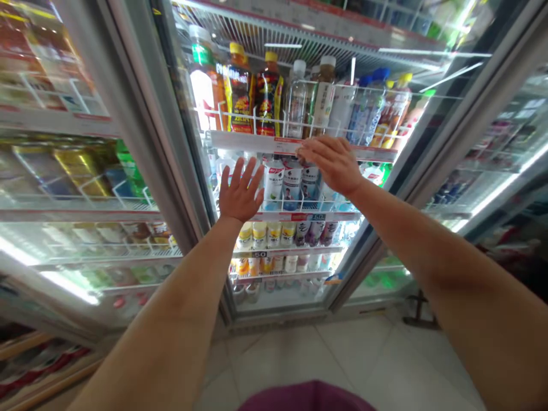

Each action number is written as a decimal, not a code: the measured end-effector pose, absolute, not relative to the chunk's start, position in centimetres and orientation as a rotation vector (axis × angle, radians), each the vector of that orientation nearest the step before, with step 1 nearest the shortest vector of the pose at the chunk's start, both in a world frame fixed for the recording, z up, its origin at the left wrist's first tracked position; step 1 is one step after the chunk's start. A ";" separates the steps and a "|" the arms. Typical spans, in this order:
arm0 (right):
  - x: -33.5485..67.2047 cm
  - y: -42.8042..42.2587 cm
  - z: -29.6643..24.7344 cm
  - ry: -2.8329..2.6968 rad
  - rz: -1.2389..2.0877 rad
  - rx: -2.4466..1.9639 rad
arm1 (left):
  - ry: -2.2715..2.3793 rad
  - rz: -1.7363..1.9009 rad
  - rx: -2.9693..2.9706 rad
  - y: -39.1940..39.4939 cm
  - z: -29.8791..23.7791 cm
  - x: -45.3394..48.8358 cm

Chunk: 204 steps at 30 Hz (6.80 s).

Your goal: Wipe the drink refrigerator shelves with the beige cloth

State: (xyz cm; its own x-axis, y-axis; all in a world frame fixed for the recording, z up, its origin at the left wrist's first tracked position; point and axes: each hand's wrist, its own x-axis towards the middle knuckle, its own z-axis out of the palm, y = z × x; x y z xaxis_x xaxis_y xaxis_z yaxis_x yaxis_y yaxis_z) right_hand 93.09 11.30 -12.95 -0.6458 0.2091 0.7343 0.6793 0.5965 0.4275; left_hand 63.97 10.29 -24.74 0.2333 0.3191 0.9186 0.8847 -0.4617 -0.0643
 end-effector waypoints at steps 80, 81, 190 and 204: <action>88.0 11.4 -12.2 -2.070 -0.892 -0.581 | -1.187 -1.182 -1.849 10.7 -24.9 63.6; 87.9 11.5 -11.7 -1.985 -0.867 -0.611 | -1.181 -1.172 -1.843 10.7 -24.9 63.6; 107.0 14.2 -20.9 -1.418 -0.730 -1.048 | -1.165 -1.121 -1.815 11.4 -25.5 63.1; 106.8 15.6 -19.6 -1.323 -0.766 -1.003 | -1.161 -1.140 -1.802 11.4 -25.4 63.3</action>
